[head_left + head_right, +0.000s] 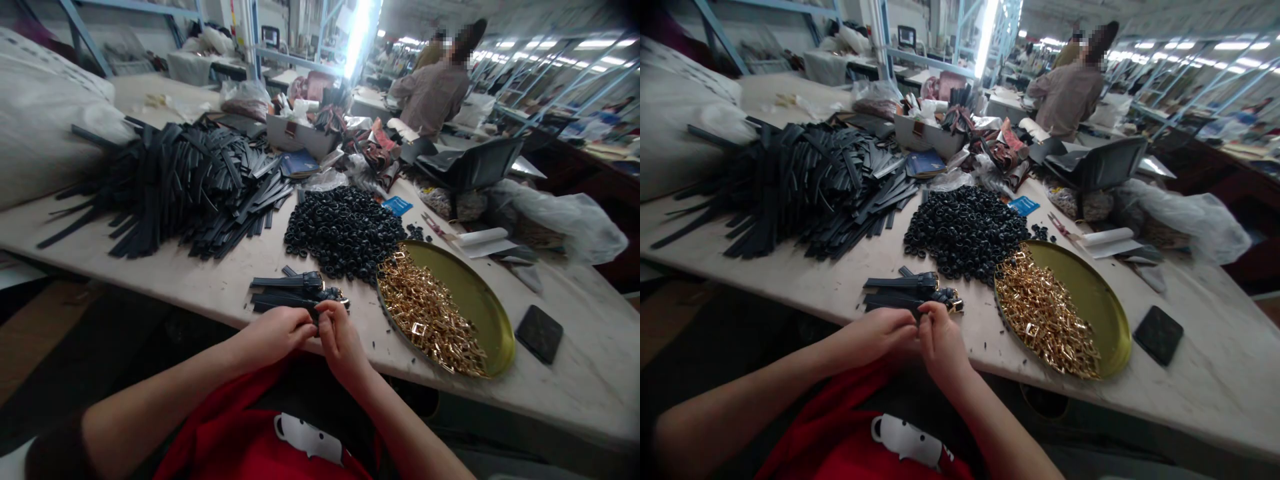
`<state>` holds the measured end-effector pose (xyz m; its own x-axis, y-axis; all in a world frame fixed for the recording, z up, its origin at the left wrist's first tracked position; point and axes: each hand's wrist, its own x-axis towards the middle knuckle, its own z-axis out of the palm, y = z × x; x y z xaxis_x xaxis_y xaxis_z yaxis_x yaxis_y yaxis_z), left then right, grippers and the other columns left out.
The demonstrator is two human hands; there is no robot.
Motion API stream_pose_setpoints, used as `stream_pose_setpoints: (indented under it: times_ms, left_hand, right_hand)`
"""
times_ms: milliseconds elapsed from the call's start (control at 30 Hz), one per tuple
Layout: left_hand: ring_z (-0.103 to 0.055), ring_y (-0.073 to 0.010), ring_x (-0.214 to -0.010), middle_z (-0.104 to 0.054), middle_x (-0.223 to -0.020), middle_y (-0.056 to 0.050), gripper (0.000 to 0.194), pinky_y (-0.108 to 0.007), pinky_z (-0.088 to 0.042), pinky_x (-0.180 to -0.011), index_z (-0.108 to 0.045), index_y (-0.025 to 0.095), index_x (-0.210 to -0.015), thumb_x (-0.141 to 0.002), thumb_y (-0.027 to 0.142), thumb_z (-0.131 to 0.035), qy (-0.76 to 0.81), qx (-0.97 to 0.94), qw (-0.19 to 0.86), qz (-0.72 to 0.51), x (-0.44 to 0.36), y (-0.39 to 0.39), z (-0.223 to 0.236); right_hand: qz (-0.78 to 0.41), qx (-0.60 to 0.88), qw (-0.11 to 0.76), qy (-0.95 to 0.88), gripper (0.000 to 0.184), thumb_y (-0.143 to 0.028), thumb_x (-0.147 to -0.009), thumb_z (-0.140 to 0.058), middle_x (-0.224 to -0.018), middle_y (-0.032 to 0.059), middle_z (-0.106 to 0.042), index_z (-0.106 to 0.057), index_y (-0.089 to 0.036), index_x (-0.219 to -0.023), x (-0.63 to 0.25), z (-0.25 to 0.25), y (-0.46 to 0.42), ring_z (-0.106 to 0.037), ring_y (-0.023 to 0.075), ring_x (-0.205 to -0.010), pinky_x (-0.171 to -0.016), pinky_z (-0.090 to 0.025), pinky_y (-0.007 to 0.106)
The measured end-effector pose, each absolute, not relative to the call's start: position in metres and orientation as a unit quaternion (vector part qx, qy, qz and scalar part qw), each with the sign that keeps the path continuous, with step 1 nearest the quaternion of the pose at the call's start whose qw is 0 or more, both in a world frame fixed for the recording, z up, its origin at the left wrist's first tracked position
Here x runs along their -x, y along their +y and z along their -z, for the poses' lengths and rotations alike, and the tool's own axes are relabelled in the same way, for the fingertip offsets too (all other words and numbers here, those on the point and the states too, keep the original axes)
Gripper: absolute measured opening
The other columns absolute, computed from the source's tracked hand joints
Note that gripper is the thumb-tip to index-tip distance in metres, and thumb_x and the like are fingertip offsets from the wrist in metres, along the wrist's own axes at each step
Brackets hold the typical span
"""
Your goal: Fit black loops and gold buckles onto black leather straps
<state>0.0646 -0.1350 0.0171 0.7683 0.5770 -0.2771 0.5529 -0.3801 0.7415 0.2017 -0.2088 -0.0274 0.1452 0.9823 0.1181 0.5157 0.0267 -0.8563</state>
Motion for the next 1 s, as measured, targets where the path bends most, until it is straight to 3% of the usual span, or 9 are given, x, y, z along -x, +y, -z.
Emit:
stream_pose_setpoints:
  times_ms: [133,233,300,400,500,633,767,833,1000]
  left_hand:
    - [-0.057,-0.0207,-0.090,-0.064,-0.097,-0.007,0.027,-0.027,-0.040,-0.077,-0.061,0.017,-0.095,-0.083,0.035,-0.045,0.314,-0.908,0.273,-0.056,-0.066,-0.097,-0.004]
    - [-0.041,-0.0269,-0.118,-0.045,-0.131,-0.014,0.066,-0.034,-0.029,-0.097,-0.042,0.015,-0.125,-0.069,0.042,-0.062,0.313,-0.931,0.184,-0.048,-0.056,-0.071,0.015]
    - [-0.031,-0.0293,-0.125,-0.035,-0.138,-0.016,0.088,-0.037,-0.022,-0.102,-0.032,0.013,-0.132,-0.059,0.044,-0.069,0.306,-0.938,0.162,-0.013,-0.050,-0.059,0.028]
    - [-0.027,-0.0300,-0.128,-0.032,-0.140,-0.016,0.097,-0.039,-0.018,-0.103,-0.027,0.013,-0.134,-0.054,0.050,-0.069,0.272,-0.949,0.161,0.012,-0.049,-0.051,0.037]
    - [-0.036,-0.0293,-0.122,-0.040,-0.134,-0.015,0.092,-0.038,-0.022,-0.102,-0.031,0.013,-0.132,-0.055,0.050,-0.068,0.233,-0.958,0.167,0.001,-0.053,-0.052,0.035]
    - [-0.046,-0.0290,-0.113,-0.048,-0.127,-0.016,0.078,-0.037,-0.031,-0.096,-0.036,0.010,-0.128,-0.061,0.037,-0.066,0.199,-0.966,0.164,-0.025,-0.051,-0.072,0.028]
    - [-0.055,-0.0291,-0.102,-0.058,-0.112,-0.020,0.045,-0.041,-0.041,-0.085,-0.038,0.005,-0.126,-0.083,0.019,-0.040,0.247,-0.959,0.139,-0.034,-0.048,-0.106,0.029]
    - [-0.058,-0.0315,-0.094,-0.060,-0.103,-0.021,0.042,-0.043,-0.045,-0.075,-0.038,0.003,-0.125,-0.085,0.016,-0.032,0.297,-0.946,0.128,-0.032,-0.052,-0.120,0.032]
    - [-0.062,-0.0289,-0.081,-0.065,-0.089,-0.016,0.024,-0.035,-0.050,-0.062,-0.059,0.006,-0.094,-0.074,0.014,-0.049,0.378,-0.913,0.150,-0.032,-0.051,-0.125,0.038]
  right_hand:
    - [-0.190,0.692,0.374,-0.587,0.025,-0.033,-0.088,-0.034,-0.084,0.0067,-0.059,-0.050,-0.018,-0.101,-0.212,0.027,-0.181,-0.055,0.0200,-0.076,-0.069,-0.041,0.033]
    - [-0.118,0.704,0.358,-0.601,0.031,-0.035,-0.086,-0.041,-0.104,0.0123,-0.057,-0.053,-0.016,-0.106,-0.227,0.036,-0.172,-0.050,0.0249,-0.099,-0.087,-0.038,0.040]
    - [-0.116,0.699,0.371,-0.601,0.034,-0.035,-0.086,-0.041,-0.117,0.0136,-0.052,-0.052,-0.015,-0.111,-0.234,0.047,-0.169,-0.044,0.0253,-0.110,-0.095,-0.033,0.043]
    - [-0.144,0.692,0.417,-0.572,0.035,-0.034,-0.088,-0.038,-0.125,0.0127,-0.045,-0.051,-0.017,-0.115,-0.233,0.064,-0.167,-0.041,0.0236,-0.116,-0.098,-0.032,0.044]
    - [-0.149,0.679,0.451,-0.560,0.036,-0.034,-0.088,-0.036,-0.125,0.0122,-0.045,-0.049,-0.017,-0.117,-0.220,0.071,-0.167,-0.039,0.0233,-0.118,-0.099,-0.030,0.046]
    - [-0.144,0.651,0.461,-0.586,0.042,-0.035,-0.087,-0.039,-0.127,0.0129,-0.045,-0.042,-0.018,-0.125,-0.208,0.077,-0.174,-0.037,0.0245,-0.120,-0.099,-0.030,0.048]
    - [-0.125,0.674,0.434,-0.585,0.053,-0.044,-0.083,-0.041,-0.126,0.0180,-0.046,-0.042,-0.011,-0.125,-0.209,0.086,-0.181,-0.038,0.0294,-0.119,-0.098,-0.029,0.050]
    - [-0.152,0.688,0.417,-0.575,0.057,-0.049,-0.083,-0.037,-0.121,0.0191,-0.050,-0.044,-0.009,-0.124,-0.210,0.090,-0.186,-0.044,0.0304,-0.114,-0.095,-0.033,0.048]
    - [-0.193,0.700,0.404,-0.556,0.065,-0.056,-0.081,-0.030,-0.123,0.0173,-0.050,-0.038,-0.013,-0.129,-0.213,0.095,-0.193,-0.048,0.0340,-0.111,-0.088,-0.038,0.048]
